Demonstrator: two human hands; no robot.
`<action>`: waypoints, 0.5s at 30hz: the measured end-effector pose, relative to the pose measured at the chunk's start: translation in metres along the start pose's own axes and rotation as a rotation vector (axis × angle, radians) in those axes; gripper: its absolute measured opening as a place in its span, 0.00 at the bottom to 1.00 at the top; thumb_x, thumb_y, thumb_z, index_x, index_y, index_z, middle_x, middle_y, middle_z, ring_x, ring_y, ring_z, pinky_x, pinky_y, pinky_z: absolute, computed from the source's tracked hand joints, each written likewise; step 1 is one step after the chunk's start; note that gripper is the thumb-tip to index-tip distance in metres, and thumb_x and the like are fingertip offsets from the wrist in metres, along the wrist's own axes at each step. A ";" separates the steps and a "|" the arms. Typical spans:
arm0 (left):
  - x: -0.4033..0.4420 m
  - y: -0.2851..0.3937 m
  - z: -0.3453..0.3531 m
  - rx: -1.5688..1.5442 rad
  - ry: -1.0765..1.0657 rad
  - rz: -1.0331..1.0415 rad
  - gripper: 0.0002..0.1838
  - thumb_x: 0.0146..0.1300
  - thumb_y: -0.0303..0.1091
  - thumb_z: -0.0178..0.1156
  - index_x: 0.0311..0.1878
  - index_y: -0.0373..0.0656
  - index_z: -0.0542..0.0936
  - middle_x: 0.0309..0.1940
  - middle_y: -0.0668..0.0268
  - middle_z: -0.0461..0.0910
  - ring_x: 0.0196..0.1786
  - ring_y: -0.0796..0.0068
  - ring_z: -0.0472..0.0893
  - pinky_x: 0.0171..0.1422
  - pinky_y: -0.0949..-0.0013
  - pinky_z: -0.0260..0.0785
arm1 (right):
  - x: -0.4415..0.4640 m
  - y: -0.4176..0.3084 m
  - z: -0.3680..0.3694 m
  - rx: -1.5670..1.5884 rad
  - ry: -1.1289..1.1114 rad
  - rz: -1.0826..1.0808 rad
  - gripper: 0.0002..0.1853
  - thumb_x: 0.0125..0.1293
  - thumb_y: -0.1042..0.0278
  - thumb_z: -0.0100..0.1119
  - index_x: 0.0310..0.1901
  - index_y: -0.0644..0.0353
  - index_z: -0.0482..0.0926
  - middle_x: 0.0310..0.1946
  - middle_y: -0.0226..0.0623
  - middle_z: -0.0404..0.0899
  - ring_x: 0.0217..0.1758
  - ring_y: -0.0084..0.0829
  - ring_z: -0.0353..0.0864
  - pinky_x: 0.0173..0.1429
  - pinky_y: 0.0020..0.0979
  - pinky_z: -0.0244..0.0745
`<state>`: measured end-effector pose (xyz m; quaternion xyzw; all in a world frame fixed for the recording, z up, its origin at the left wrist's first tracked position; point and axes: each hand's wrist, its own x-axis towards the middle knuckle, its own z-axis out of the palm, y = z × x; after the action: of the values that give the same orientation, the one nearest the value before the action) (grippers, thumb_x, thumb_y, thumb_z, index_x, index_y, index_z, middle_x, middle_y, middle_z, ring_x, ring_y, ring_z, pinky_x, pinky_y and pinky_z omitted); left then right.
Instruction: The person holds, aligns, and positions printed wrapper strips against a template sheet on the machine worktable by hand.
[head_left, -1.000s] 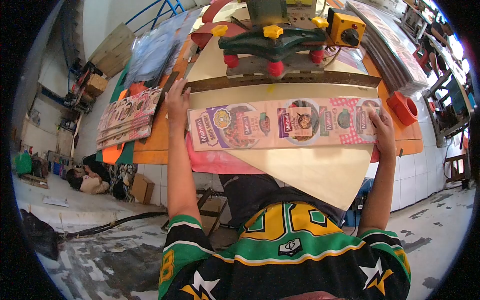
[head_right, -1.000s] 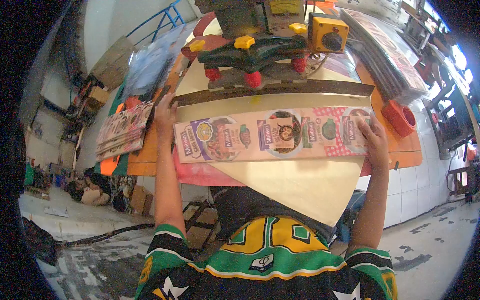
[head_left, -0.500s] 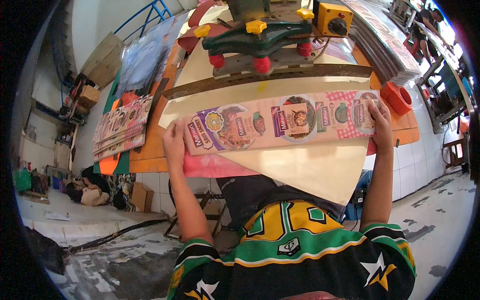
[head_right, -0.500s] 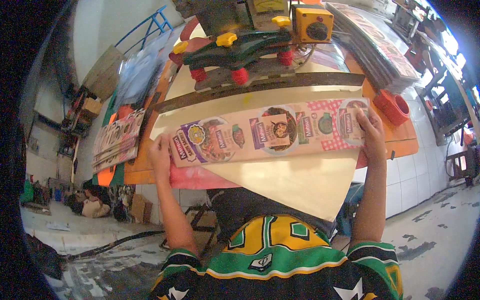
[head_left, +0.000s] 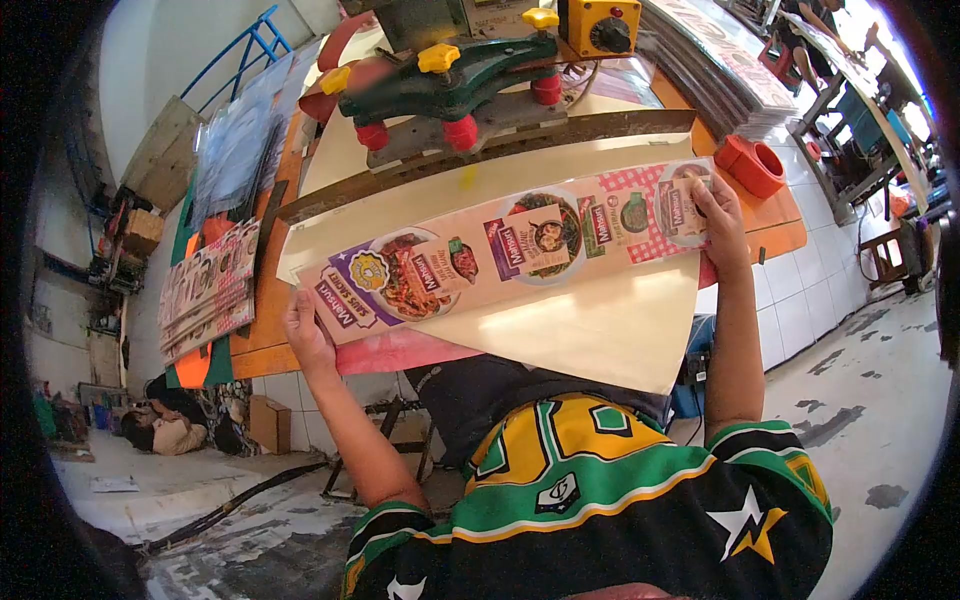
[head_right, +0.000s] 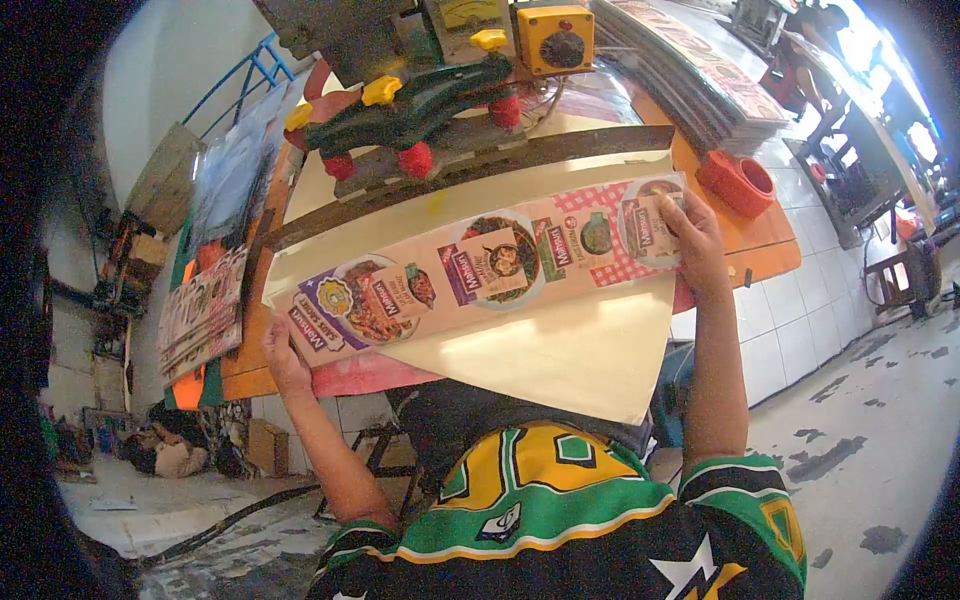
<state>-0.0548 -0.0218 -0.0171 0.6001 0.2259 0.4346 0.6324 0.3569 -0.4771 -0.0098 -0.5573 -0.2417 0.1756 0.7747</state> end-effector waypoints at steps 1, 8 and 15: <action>-0.002 0.000 -0.002 0.001 -0.005 -0.004 0.16 0.79 0.43 0.60 0.46 0.37 0.82 0.41 0.65 0.86 0.40 0.79 0.83 0.47 0.74 0.76 | -0.001 -0.003 0.004 0.006 -0.002 0.007 0.20 0.79 0.62 0.59 0.63 0.68 0.77 0.51 0.39 0.86 0.48 0.23 0.87 0.51 0.26 0.84; -0.017 0.003 -0.002 -0.190 0.007 -0.083 0.35 0.76 0.59 0.56 0.67 0.34 0.74 0.58 0.53 0.83 0.54 0.61 0.87 0.59 0.61 0.81 | 0.008 0.003 -0.005 -0.057 -0.020 0.038 0.18 0.79 0.64 0.58 0.62 0.68 0.78 0.51 0.37 0.86 0.47 0.22 0.87 0.51 0.25 0.83; -0.053 0.019 0.011 -0.669 -0.044 -0.025 0.44 0.74 0.69 0.53 0.72 0.34 0.69 0.64 0.48 0.80 0.62 0.52 0.84 0.66 0.46 0.80 | 0.008 -0.002 0.007 0.007 -0.011 0.064 0.18 0.79 0.65 0.57 0.63 0.68 0.77 0.52 0.38 0.85 0.49 0.22 0.87 0.54 0.26 0.83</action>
<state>-0.0786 -0.0731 -0.0092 0.3659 0.0645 0.4636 0.8044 0.3600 -0.4679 -0.0046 -0.5611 -0.2273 0.2044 0.7693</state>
